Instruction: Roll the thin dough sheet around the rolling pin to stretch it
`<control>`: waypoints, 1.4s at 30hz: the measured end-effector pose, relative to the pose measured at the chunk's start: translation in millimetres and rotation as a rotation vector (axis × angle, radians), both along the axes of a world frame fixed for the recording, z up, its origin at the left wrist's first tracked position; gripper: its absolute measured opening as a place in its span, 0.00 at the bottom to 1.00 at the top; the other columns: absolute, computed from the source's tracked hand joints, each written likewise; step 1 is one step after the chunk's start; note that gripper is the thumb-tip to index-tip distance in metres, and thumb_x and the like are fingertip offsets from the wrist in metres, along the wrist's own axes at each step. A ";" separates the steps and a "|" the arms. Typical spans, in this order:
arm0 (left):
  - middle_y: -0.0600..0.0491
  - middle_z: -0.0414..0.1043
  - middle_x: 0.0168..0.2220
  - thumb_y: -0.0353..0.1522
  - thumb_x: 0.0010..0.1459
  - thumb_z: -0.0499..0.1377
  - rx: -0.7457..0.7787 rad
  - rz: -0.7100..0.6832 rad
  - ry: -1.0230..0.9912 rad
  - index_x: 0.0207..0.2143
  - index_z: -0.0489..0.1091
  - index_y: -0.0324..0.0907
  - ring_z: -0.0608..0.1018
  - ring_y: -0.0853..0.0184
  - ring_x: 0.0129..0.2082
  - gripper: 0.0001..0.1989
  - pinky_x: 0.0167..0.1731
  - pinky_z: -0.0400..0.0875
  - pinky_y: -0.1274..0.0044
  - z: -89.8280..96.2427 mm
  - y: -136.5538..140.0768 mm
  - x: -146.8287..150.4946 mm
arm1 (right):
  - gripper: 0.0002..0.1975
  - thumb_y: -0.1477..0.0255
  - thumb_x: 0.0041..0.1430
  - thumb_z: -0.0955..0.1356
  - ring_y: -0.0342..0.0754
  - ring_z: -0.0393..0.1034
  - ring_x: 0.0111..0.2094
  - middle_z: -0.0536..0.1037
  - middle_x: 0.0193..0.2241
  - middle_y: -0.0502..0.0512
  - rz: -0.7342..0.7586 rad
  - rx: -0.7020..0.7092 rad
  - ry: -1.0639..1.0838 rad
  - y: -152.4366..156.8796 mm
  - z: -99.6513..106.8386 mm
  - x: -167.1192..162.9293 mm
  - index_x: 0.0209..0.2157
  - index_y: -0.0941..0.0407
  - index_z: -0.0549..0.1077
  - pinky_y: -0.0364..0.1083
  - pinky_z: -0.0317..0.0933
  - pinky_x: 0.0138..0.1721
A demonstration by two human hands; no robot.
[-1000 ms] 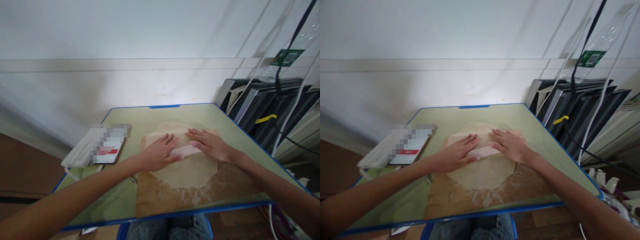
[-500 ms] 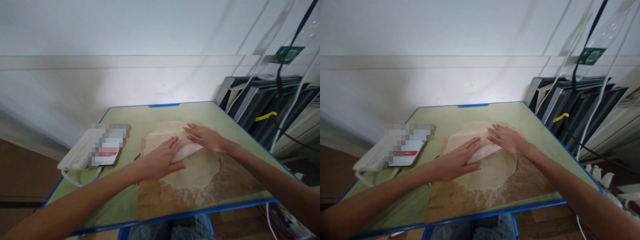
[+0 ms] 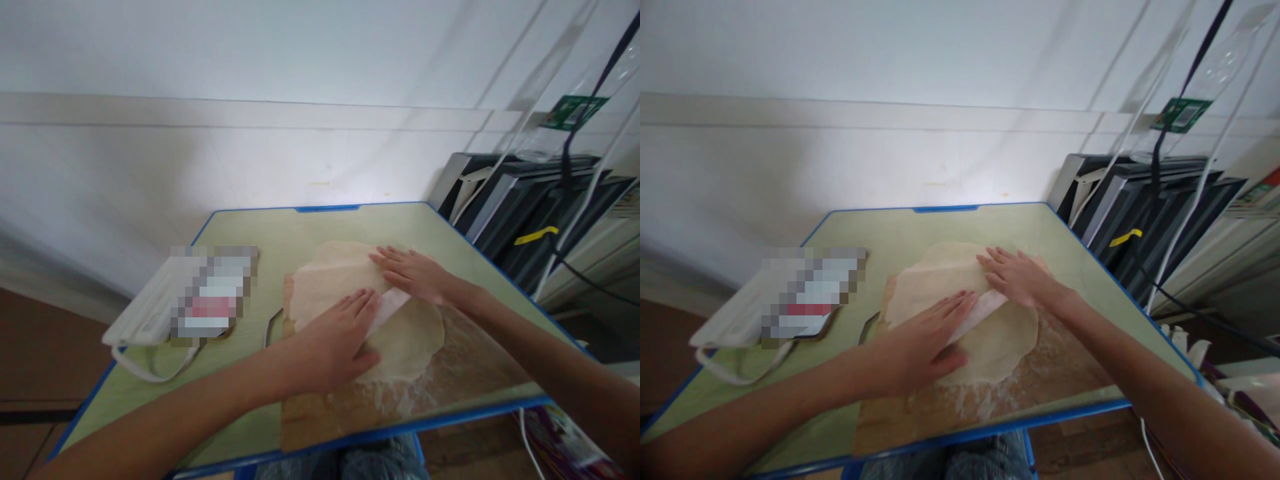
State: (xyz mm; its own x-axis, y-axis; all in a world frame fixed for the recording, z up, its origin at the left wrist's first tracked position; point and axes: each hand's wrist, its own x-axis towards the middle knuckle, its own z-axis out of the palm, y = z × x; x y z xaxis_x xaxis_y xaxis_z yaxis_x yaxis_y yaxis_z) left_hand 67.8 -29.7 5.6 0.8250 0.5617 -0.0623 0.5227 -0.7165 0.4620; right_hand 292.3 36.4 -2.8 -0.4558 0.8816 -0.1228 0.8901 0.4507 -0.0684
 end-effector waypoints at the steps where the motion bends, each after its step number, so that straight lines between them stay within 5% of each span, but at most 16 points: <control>1: 0.34 0.42 0.65 0.34 0.57 0.54 -0.003 0.008 -0.007 0.62 0.41 0.28 0.47 0.59 0.65 0.37 0.61 0.48 0.66 -0.7 0.9 -0.6 | 0.29 0.57 0.64 0.50 0.55 0.46 0.63 0.51 0.63 0.59 -0.002 -0.004 -0.003 5.7 0.6 -3.9 0.63 0.53 0.50 0.62 0.46 0.58; 6: 0.33 0.45 0.64 0.31 0.54 0.55 0.011 0.036 -0.046 0.62 0.42 0.28 0.49 0.56 0.65 0.37 0.60 0.50 0.63 -2.1 0.4 0.9 | 0.32 0.53 0.63 0.49 0.54 0.45 0.63 0.51 0.63 0.60 -0.023 -0.008 -0.010 26.2 1.5 -19.2 0.63 0.54 0.49 0.59 0.49 0.58; 14: 0.33 0.46 0.64 0.31 0.56 0.57 0.083 -0.033 -0.023 0.61 0.44 0.29 0.51 0.55 0.64 0.35 0.60 0.51 0.66 3.3 -11.2 7.7 | 0.31 0.56 0.64 0.47 0.52 0.46 0.63 0.54 0.62 0.58 0.061 0.038 0.010 -5.9 -4.5 7.5 0.62 0.56 0.53 0.57 0.46 0.60; 20: 0.32 0.46 0.63 0.37 0.59 0.55 -0.007 0.010 0.002 0.62 0.41 0.27 0.50 0.56 0.64 0.38 0.60 0.50 0.64 2.6 0.0 -1.7 | 0.34 0.54 0.62 0.50 0.51 0.49 0.62 0.54 0.62 0.60 -0.007 -0.031 0.001 21.4 1.9 -18.7 0.63 0.59 0.51 0.54 0.49 0.60; 27: 0.35 0.47 0.64 0.35 0.58 0.57 0.063 -0.026 -0.012 0.62 0.41 0.33 0.51 0.57 0.64 0.37 0.60 0.52 0.65 7.8 -10.6 5.9 | 0.28 0.60 0.64 0.48 0.55 0.46 0.63 0.52 0.63 0.55 -0.042 0.028 -0.041 -8.4 -0.2 -5.3 0.62 0.52 0.53 0.68 0.37 0.58; 37: 0.34 0.50 0.62 0.35 0.60 0.52 0.089 0.001 -0.008 0.61 0.44 0.29 0.53 0.57 0.63 0.32 0.59 0.54 0.65 5.0 -2.8 0.4 | 0.27 0.58 0.63 0.51 0.53 0.48 0.63 0.54 0.62 0.56 -0.036 0.007 -0.039 10.9 1.3 -17.6 0.62 0.49 0.52 0.66 0.45 0.57; 42: 0.35 0.49 0.63 0.33 0.58 0.55 0.180 -0.037 0.035 0.60 0.44 0.30 0.53 0.56 0.63 0.33 0.60 0.52 0.68 3.5 -11.4 7.5 | 0.26 0.61 0.64 0.48 0.55 0.48 0.63 0.54 0.62 0.56 -0.043 0.059 -0.042 -14.2 -1.0 -4.1 0.62 0.50 0.54 0.68 0.40 0.58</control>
State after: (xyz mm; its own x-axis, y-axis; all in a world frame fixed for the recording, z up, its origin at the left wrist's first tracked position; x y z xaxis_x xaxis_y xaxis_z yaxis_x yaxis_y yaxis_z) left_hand 75.3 -41.1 9.1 0.8446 0.5354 0.0073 0.5076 -0.8050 0.3071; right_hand 288.2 22.2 -3.8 -0.4129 0.9065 -0.0878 0.9102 0.4141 -0.0053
